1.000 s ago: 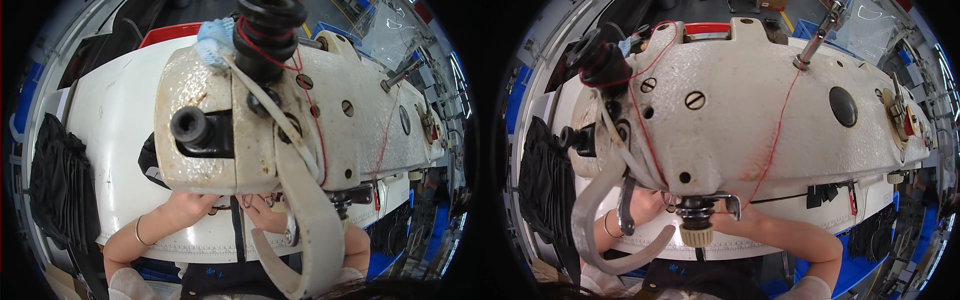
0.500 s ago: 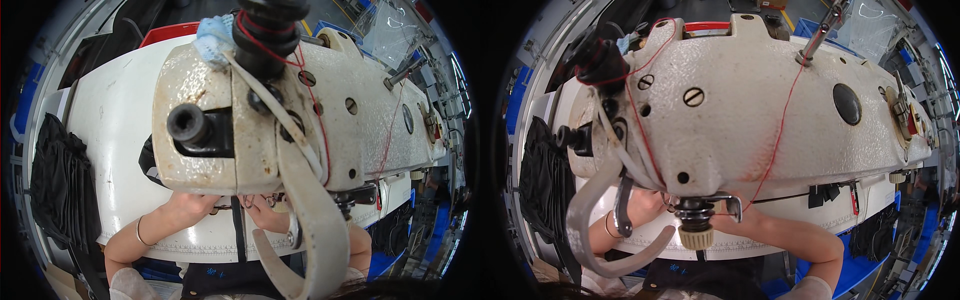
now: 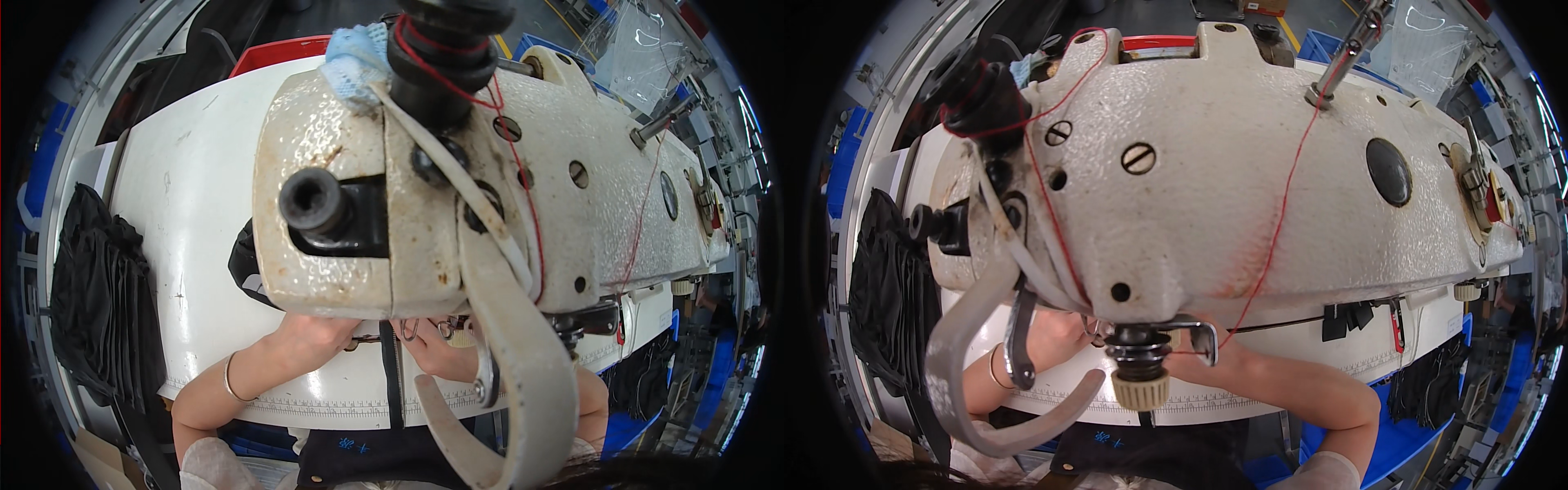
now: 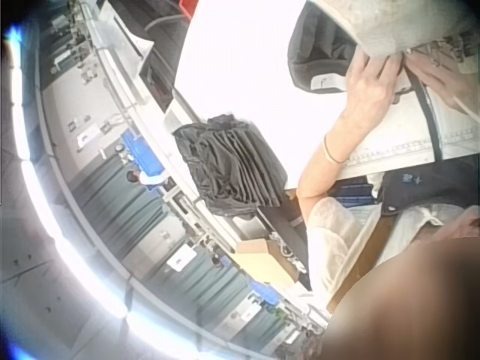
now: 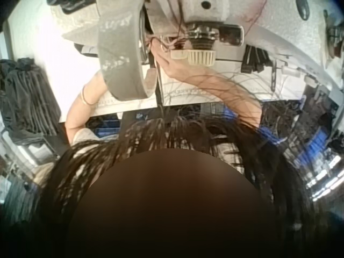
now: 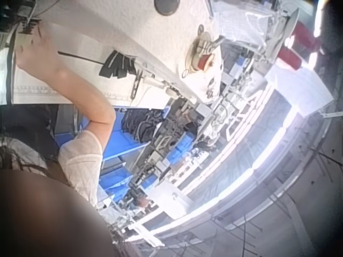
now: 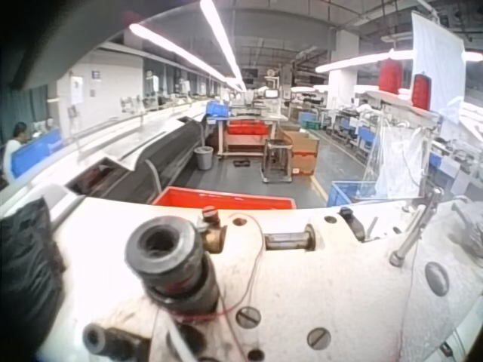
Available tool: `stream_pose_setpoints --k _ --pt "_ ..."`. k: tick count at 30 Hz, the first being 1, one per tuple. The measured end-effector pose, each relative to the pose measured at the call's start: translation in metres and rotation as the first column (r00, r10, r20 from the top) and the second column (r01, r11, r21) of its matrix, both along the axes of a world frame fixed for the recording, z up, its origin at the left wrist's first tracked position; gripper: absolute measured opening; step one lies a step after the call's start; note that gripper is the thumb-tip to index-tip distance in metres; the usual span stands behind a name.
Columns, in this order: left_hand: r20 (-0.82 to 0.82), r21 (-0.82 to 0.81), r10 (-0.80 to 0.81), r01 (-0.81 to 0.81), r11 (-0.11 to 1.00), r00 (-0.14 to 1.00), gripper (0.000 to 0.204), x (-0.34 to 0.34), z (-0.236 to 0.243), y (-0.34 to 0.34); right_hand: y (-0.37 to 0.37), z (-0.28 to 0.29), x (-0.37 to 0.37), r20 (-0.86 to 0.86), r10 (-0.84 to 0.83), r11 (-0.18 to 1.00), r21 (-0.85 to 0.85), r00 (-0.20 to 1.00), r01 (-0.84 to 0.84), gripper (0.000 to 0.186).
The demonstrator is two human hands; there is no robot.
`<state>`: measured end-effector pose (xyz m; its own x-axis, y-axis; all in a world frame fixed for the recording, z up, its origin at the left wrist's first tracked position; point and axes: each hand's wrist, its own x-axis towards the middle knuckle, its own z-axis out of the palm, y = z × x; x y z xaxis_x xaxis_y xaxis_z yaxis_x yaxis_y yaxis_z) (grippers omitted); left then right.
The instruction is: Sewing zippers onto black fabric components using an industrial sewing machine.
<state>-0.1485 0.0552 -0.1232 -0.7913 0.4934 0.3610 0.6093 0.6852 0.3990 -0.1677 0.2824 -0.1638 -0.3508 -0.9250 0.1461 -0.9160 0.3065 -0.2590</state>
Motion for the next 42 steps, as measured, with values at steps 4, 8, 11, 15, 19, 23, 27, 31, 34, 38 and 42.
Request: stream_pose_setpoints --k 4,8,11,15,19,23,27,31,34,38,42 --pt "0.12 -0.003 0.0 0.001 1.0 0.993 0.044 0.0 0.013 0.006 0.006 0.01 0.001 -0.698 0.241 0.947 0.322 0.674 -0.005 0.044" --pt "-0.011 -0.006 0.016 -0.016 1.0 1.0 0.041 -0.001 0.008 0.007 0.0 0.02 -0.004 -0.7 0.16 0.976 0.219 0.696 -0.004 0.039" --pt "-0.025 -0.011 0.004 -0.004 1.0 1.0 0.039 0.001 0.006 0.009 -0.003 0.03 -0.009 -0.548 0.031 0.998 -0.027 0.836 -0.054 0.041" --pt "-0.054 -0.009 -0.017 0.016 1.0 0.998 0.04 0.001 0.001 0.008 -0.002 0.031 -0.009 -0.578 0.013 0.998 -0.04 0.816 -0.045 0.042" --pt "-0.005 0.0 -0.009 0.009 1.0 1.0 0.04 0.004 0.004 0.009 -0.002 0.041 -0.007 -0.597 0.021 1.0 0.031 0.802 -0.004 0.043" --pt "-0.007 -0.023 -0.002 0.002 1.0 1.0 0.039 0.005 0.006 0.011 -0.001 0.042 -0.008 -0.708 0.096 0.987 0.158 0.699 0.024 0.042" --pt "-0.052 -0.088 0.01 -0.014 0.996 0.999 0.038 0.008 0.004 0.015 -0.008 0.043 -0.006 0.697 -0.106 0.926 -0.191 0.709 0.325 0.041" --pt "-0.083 -0.148 0.011 -0.023 0.989 0.996 0.038 0.014 -0.001 0.016 -0.001 0.043 -0.008 -0.572 -0.014 1.0 -0.002 0.82 0.016 0.037" --pt "-0.082 -0.134 0.016 -0.027 0.991 0.996 0.039 0.018 -0.001 0.018 0.0 0.053 -0.009 -0.505 -0.038 0.996 -0.093 0.862 -0.011 0.037" --pt "-0.154 -0.121 -0.03 0.012 0.993 0.988 0.04 0.014 -0.005 0.019 0.003 0.056 -0.009 -0.426 0.017 1.0 -0.014 0.904 -0.025 0.034" --pt "-0.089 -0.151 -0.002 -0.011 0.988 0.996 0.033 -0.003 -0.017 0.009 -0.004 0.021 -0.032 -0.722 0.08 0.994 0.008 0.687 -0.107 0.029"
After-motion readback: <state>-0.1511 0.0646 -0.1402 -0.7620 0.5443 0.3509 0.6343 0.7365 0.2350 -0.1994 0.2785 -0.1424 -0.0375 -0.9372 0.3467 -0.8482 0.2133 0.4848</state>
